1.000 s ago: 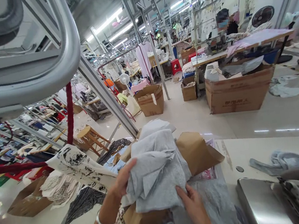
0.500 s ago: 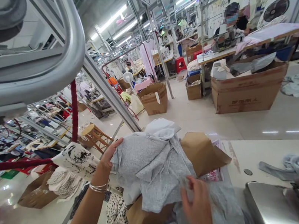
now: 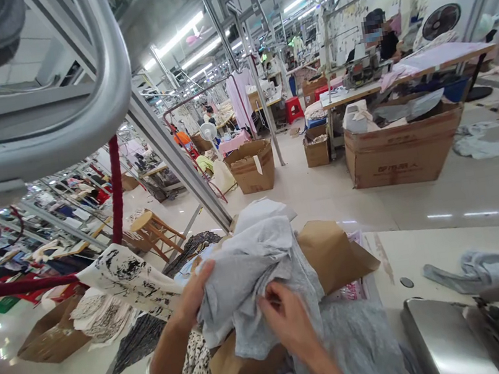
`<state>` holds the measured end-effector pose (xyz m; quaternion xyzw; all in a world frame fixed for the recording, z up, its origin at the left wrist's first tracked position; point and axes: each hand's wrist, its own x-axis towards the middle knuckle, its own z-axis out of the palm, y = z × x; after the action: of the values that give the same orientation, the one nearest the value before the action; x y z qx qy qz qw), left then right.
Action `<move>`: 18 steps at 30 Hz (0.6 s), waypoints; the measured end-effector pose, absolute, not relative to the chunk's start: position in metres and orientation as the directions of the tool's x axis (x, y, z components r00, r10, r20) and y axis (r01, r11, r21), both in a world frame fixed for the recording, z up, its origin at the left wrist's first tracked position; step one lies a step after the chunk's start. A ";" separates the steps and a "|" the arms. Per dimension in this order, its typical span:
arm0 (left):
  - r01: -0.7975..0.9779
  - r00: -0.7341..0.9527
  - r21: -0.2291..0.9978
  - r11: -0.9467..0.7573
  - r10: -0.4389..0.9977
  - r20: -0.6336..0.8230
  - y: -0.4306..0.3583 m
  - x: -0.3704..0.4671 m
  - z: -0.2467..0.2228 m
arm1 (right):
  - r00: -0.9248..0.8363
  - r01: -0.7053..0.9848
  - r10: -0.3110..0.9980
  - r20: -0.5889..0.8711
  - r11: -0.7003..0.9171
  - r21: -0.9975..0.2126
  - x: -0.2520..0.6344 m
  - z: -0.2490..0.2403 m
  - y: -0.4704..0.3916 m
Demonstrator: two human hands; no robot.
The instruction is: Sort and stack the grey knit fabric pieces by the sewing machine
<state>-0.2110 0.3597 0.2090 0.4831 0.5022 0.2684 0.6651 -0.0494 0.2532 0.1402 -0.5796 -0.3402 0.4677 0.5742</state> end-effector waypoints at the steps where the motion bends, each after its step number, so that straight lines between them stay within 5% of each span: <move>1: 0.200 0.392 0.940 0.276 0.857 -0.334 0.349 -0.208 0.205 | 0.290 -0.236 0.939 -0.185 -0.117 -0.965 -0.053 0.150 0.255; 5: 0.406 0.625 0.870 -0.279 0.779 -0.042 0.327 -0.196 0.201 | 0.185 -0.479 0.957 -0.223 -0.110 -0.871 -0.065 0.183 0.278; 9: 0.415 0.690 0.651 -0.635 0.687 0.229 0.359 -0.186 0.215 | 0.126 -0.482 0.989 -0.082 -0.011 -0.876 -0.061 0.213 0.306; 13: 0.347 0.712 0.599 -0.722 0.618 0.332 0.427 -0.176 0.246 | 0.023 -0.434 0.999 0.040 0.046 -0.900 -0.027 0.241 0.328; 18: 0.402 0.673 0.616 -0.677 0.675 0.303 0.515 -0.156 0.294 | 0.334 -0.276 0.942 0.028 0.127 -0.953 0.038 0.217 0.346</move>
<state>-0.1562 0.5150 0.2943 0.8771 0.3069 0.2636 0.2591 0.0381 0.3458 0.2171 -0.4758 -0.3502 0.4586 0.6638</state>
